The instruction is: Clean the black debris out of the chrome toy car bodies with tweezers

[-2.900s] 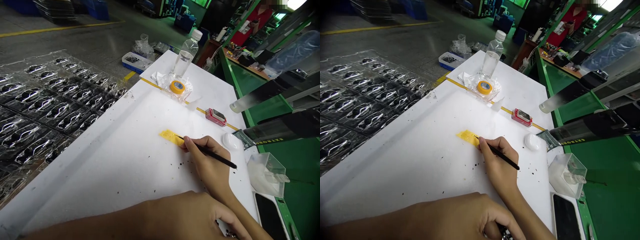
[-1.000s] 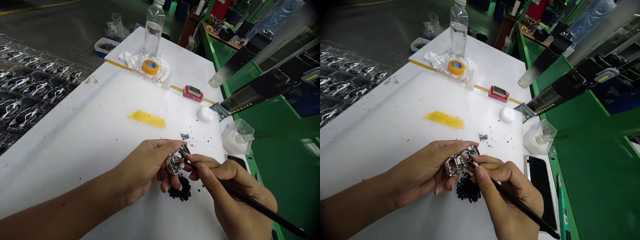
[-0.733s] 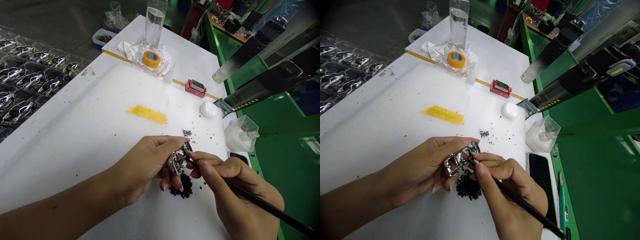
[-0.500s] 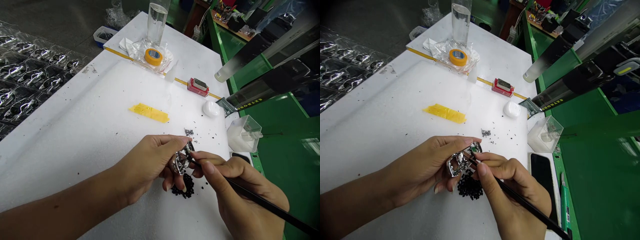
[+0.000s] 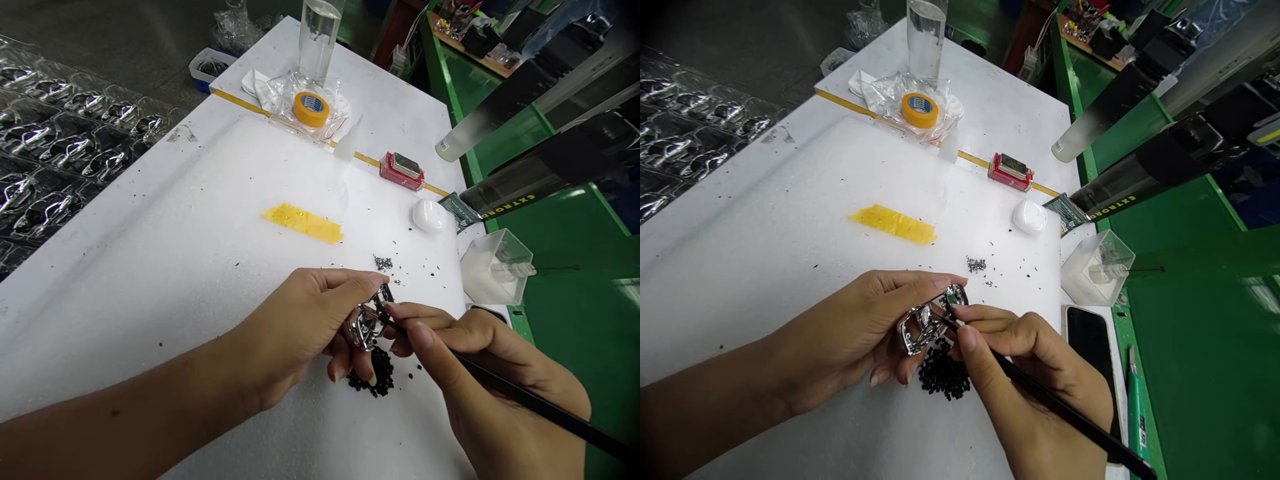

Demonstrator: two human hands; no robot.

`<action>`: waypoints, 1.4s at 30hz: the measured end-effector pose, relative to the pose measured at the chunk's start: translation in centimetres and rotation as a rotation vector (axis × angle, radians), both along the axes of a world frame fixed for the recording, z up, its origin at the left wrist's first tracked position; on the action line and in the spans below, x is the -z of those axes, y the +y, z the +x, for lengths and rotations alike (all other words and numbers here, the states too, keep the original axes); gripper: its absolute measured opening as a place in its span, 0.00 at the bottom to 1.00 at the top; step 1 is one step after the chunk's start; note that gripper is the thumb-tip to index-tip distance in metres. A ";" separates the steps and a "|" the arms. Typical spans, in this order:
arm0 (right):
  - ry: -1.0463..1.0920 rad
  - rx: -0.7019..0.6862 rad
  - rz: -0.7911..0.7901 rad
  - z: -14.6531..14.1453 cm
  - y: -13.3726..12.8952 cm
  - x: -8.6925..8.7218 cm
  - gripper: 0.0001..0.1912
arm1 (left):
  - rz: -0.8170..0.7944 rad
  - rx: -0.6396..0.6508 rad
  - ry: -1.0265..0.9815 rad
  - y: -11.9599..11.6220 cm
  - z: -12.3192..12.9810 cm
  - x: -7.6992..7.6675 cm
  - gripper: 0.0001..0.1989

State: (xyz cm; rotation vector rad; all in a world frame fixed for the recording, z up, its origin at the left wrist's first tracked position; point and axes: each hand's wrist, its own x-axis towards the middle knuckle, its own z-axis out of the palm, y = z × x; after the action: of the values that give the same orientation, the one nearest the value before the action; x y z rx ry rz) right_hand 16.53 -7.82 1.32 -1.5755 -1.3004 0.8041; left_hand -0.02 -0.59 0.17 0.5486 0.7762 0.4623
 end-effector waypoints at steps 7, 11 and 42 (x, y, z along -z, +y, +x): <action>0.020 -0.022 -0.002 0.2 0.0 0.2 0.08 | -0.028 -0.009 0.015 -0.1 -0.1 0.0 0.18; 0.021 -0.020 0.000 0.2 -0.2 0.2 0.09 | -0.013 -0.013 0.006 0.0 -0.1 0.0 0.18; 0.091 0.066 -0.007 -0.2 -0.5 0.6 0.08 | -0.002 -0.004 -0.028 -0.1 -0.2 0.1 0.17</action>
State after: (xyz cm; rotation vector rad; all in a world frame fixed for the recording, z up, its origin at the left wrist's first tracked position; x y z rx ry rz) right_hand 16.34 -8.29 0.74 -1.5604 -1.1758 0.8304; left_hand -0.19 -0.70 0.06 0.5378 0.7512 0.4714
